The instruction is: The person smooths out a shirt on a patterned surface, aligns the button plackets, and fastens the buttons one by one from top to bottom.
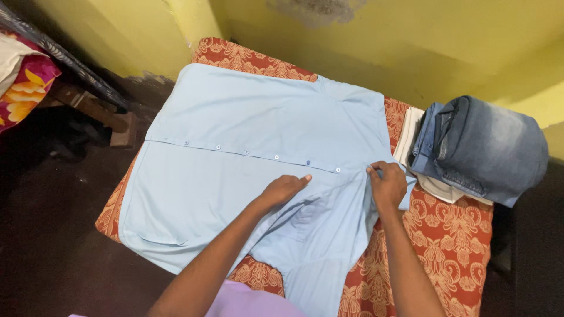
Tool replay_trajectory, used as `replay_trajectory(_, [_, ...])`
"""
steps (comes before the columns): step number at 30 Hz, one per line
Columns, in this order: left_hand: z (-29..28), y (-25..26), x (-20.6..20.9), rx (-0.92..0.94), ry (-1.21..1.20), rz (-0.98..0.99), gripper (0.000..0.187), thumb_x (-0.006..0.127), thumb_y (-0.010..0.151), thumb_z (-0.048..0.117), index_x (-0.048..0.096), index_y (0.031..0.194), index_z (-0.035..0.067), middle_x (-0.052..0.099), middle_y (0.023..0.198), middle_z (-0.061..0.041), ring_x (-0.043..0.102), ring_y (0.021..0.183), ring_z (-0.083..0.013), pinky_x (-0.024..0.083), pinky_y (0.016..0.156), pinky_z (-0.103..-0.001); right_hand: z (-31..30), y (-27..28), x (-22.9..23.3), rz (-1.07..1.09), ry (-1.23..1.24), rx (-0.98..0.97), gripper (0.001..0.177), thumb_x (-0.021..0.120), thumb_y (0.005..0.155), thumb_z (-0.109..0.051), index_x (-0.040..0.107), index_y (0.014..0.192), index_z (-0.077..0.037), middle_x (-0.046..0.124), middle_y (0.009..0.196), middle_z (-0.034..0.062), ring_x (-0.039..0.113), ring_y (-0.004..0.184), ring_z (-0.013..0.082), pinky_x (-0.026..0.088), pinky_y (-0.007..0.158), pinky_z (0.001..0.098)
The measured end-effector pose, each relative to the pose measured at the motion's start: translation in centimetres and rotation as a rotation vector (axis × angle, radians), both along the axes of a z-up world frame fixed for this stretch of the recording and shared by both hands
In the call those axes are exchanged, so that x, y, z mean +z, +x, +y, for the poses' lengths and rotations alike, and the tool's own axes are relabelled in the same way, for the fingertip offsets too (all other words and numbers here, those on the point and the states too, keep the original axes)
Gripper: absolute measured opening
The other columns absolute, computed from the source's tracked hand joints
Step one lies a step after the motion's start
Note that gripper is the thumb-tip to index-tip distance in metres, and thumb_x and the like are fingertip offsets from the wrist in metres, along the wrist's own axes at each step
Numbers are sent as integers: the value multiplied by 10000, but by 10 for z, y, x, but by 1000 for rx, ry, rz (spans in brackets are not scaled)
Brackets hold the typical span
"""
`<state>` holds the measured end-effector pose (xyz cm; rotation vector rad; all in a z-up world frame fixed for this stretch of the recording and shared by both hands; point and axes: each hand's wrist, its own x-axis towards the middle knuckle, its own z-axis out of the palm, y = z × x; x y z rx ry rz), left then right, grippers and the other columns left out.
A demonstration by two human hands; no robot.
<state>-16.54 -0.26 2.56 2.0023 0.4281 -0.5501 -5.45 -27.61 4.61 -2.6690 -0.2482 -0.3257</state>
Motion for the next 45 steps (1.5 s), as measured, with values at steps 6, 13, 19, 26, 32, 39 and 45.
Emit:
replay_trajectory(6, [26, -18, -16, 69, -311, -25, 387, 830, 778, 402, 752, 966, 73, 768, 963, -101, 709, 873, -180, 548, 776, -341, 9, -8, -24, -17, 59, -58, 218, 824, 823, -218, 739, 1004, -133, 674, 1001, 77, 606, 973, 331, 476, 862, 462])
replay_trajectory(13, [34, -10, -18, 230, -61, -84, 334, 810, 823, 362, 719, 856, 43, 630, 694, -41, 568, 652, -144, 440, 597, -335, 35, -27, 12, -261, -137, 43, 192, 801, 757, -101, 730, 927, -154, 631, 1083, 97, 584, 1089, 323, 411, 1011, 493])
replay_trajectory(19, [25, -6, -15, 252, -52, -129, 287, 785, 805, 361, 726, 855, 84, 639, 672, -21, 574, 626, -140, 434, 586, -330, 112, -84, 34, 410, 483, 423, 470, 569, 826, 30, 620, 1263, -136, 623, 1284, 65, 675, 858, 245, 542, 818, 353])
replay_trajectory(26, [35, -15, -6, 160, -103, -197, 348, 829, 764, 383, 738, 884, 69, 772, 886, -115, 718, 881, -208, 538, 785, -355, 139, -86, 24, 389, 268, 438, 243, 669, 870, -50, 699, 1097, -132, 664, 944, 88, 656, 817, 288, 516, 739, 409])
replay_trajectory(32, [74, -42, 2, 17, -65, -52, 536, 858, 667, 365, 734, 1071, 35, 764, 1057, -178, 738, 1024, -310, 541, 897, -378, 130, -69, 19, 238, 172, 247, 116, 714, 843, -97, 709, 957, -121, 665, 888, 82, 671, 836, 297, 511, 735, 435])
replay_trajectory(39, [170, -65, -21, -47, -36, -36, 690, 919, 628, 324, 681, 1189, 2, 735, 1108, -206, 720, 1050, -322, 538, 939, -367, 146, -67, 29, 197, 117, 105, 91, 725, 865, -120, 734, 956, -117, 697, 947, 94, 675, 871, 303, 508, 742, 449])
replay_trajectory(45, [264, -68, 12, -30, 23, 111, 373, 909, 611, 240, 757, 895, 52, 746, 843, -122, 669, 824, -219, 486, 731, -289, 170, -64, 35, 243, 24, 32, 94, 726, 887, -150, 755, 966, -108, 711, 977, 112, 678, 894, 329, 513, 769, 457])
